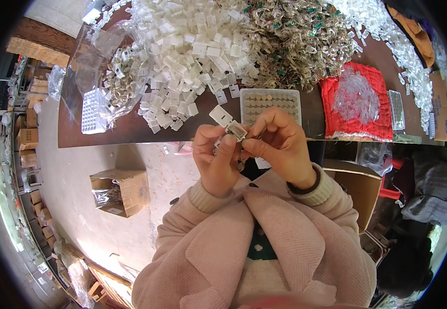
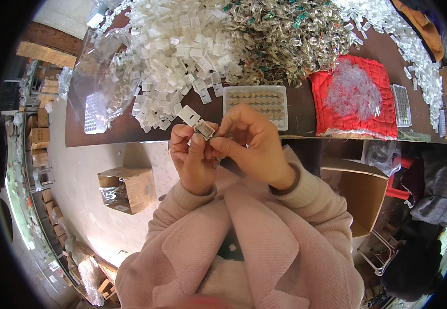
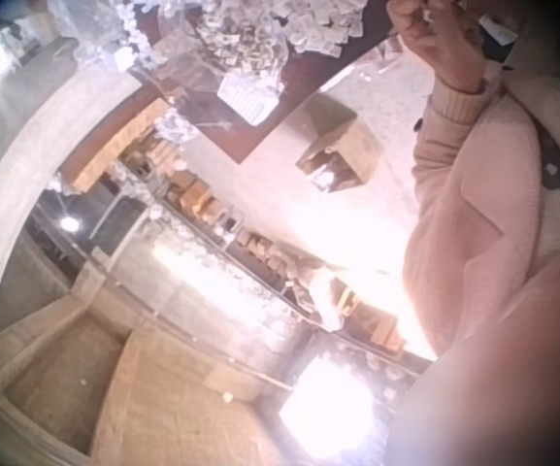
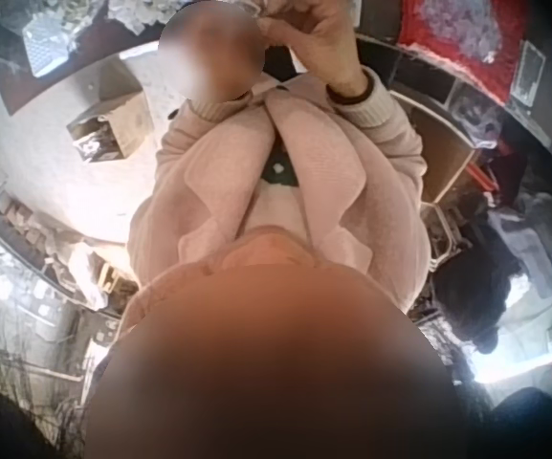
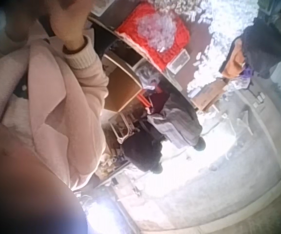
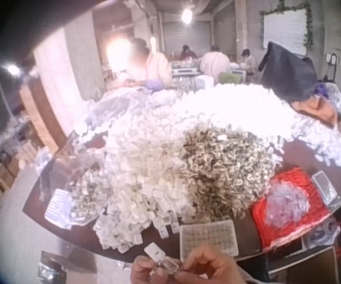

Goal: The person repeatedly picks small white plastic housings and metallic components from a table, inserts the metal parts into the housings, and places the assembled units into a white tray. The process is repeated continuously throughout the clip.

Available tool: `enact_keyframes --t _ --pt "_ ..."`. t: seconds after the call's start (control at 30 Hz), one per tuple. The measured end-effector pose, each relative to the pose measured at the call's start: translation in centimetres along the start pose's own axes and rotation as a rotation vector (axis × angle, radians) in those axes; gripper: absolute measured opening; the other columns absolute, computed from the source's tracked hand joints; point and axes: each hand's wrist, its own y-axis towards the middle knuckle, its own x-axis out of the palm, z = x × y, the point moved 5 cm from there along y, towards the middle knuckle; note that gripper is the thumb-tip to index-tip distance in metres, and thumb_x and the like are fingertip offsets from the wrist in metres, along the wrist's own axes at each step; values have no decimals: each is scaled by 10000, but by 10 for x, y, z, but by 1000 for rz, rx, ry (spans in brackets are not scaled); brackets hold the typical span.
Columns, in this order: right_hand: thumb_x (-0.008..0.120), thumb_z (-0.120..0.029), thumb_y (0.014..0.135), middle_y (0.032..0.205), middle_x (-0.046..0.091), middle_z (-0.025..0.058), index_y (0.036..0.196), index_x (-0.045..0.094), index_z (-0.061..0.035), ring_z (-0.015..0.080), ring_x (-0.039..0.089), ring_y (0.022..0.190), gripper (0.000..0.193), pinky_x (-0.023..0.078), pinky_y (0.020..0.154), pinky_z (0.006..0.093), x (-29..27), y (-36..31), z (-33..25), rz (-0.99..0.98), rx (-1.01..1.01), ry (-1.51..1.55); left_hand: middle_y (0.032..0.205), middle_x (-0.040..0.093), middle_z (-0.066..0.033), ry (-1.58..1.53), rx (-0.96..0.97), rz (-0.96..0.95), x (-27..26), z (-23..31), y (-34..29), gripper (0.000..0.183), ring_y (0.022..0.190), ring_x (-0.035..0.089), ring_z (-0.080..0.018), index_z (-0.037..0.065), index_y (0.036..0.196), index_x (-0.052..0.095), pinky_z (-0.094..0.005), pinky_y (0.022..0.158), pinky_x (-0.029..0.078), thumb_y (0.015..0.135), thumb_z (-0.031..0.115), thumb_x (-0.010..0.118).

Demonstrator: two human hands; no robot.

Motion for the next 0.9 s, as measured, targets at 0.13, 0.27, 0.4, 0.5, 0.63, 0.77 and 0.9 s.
enact_keyframes --t 0.13,0.27,0.4,0.5,0.63,0.77,0.9 --pt "687 54 885 924 657 69 1057 561 -7 128 680 841 222 554 716 255 -4 -8 7 67 -81 -195 1054 687 -171 -59 -74 59 -2 -5 -2 159 663 556 -90 123 1121 496 -220 577 465 994 71 577" --pt "707 49 855 915 679 72 1095 661 -26 142 687 855 255 548 732 281 -31 -19 -19 160 -261 -768 1030 689 -155 29 -32 56 -22 3 4 138 525 379 -42 124 1099 489 -196 450 298 996 89 574" --pt "710 62 821 899 696 93 1010 735 -62 190 691 830 226 544 720 313 -69 -28 -44 452 -333 -1101 1015 686 -164 11 -7 34 -45 4 6 140 519 372 -49 111 1090 504 -193 435 266 985 101 597" --pt "723 68 788 885 700 103 974 739 -60 245 686 796 227 546 703 328 -64 -23 -31 350 -406 -1228 1007 689 -160 5 -86 46 -53 -7 -2 147 523 369 -51 110 1091 506 -197 441 263 982 100 604" --pt "746 33 738 881 689 83 960 735 -68 286 663 774 244 541 679 355 -46 -15 -10 207 -508 -1297 1010 694 -155 -2 -151 31 -54 -15 -8 154 529 355 -48 116 1096 506 -199 467 284 979 90 604" --pt "732 16 712 871 670 67 982 731 -80 267 647 766 287 529 666 370 -36 -9 1 135 -550 -1419 1014 698 -152 25 -147 12 -53 -14 -10 147 538 363 -41 107 1096 514 -195 478 289 980 77 598" --pt "705 7 710 864 654 55 978 731 -89 261 641 777 286 521 670 370 -32 -4 7 133 -541 -1489 1005 694 -170 41 -192 -8 -53 -18 -10 138 555 394 -56 112 1076 524 -200 488 310 972 93 613"
